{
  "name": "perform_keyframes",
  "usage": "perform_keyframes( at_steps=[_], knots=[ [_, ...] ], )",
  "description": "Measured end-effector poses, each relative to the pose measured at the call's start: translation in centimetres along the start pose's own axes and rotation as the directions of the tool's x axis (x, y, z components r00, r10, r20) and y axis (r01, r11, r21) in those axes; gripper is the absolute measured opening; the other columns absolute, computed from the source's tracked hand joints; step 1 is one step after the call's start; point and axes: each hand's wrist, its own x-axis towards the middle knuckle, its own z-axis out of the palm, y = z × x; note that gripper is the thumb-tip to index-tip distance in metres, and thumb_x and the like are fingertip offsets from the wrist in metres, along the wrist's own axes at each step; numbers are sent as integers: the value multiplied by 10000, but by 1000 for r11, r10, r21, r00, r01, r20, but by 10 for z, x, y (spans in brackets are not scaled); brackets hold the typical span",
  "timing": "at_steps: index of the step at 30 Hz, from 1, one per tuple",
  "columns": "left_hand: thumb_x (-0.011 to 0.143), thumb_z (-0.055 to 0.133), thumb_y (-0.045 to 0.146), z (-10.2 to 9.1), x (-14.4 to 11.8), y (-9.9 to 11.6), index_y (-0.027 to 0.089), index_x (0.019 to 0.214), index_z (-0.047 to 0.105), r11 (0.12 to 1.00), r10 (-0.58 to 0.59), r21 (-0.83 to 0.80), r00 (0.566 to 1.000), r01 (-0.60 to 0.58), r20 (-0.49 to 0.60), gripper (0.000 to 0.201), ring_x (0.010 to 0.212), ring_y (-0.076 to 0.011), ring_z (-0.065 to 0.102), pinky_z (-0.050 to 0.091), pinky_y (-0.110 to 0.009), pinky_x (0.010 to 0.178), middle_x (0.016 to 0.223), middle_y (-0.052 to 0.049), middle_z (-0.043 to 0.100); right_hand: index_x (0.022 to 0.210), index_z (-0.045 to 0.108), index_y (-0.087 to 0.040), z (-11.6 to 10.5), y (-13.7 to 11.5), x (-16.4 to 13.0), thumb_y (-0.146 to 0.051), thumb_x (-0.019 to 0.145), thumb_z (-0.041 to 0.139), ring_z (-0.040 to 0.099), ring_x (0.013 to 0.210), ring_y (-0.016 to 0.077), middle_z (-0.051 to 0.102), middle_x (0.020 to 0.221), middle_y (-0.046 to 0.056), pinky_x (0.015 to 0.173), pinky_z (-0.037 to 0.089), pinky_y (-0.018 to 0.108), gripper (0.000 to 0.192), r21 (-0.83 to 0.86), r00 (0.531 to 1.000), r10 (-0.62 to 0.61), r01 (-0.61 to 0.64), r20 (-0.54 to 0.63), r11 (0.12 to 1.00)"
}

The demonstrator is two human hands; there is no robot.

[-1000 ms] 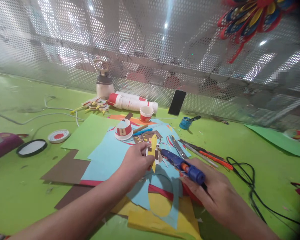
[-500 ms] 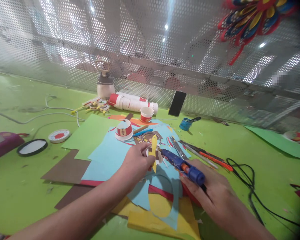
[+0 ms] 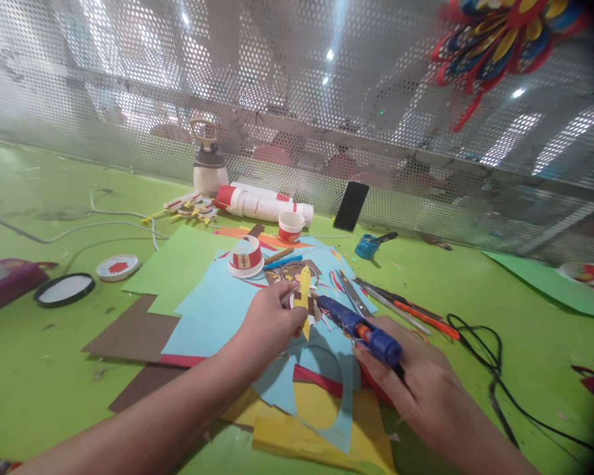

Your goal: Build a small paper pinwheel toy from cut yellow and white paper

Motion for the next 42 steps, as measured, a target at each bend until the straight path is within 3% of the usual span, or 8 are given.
perform_keyframes(
  at_steps=[30,42],
  knots=[
    [631,556,150,0,0,0,131,874,624,998,36,-48,999,-34,31,253,509,-107,481,380,-234,476,667,-13,604,1046,517,-209,-2,1,-3,-310,926,435,624,855,196,648,941,65,710,506,299,177,-71,997,-48,44,-66,997],
    [612,533,128,2,-1,1,142,780,580,995,36,-98,999,-31,39,176,537,-114,490,371,-231,475,669,-18,598,1026,522,-218,-3,-1,-2,-288,926,437,625,829,176,648,920,44,700,505,276,149,-54,997,-47,43,-66,998]
  ],
)
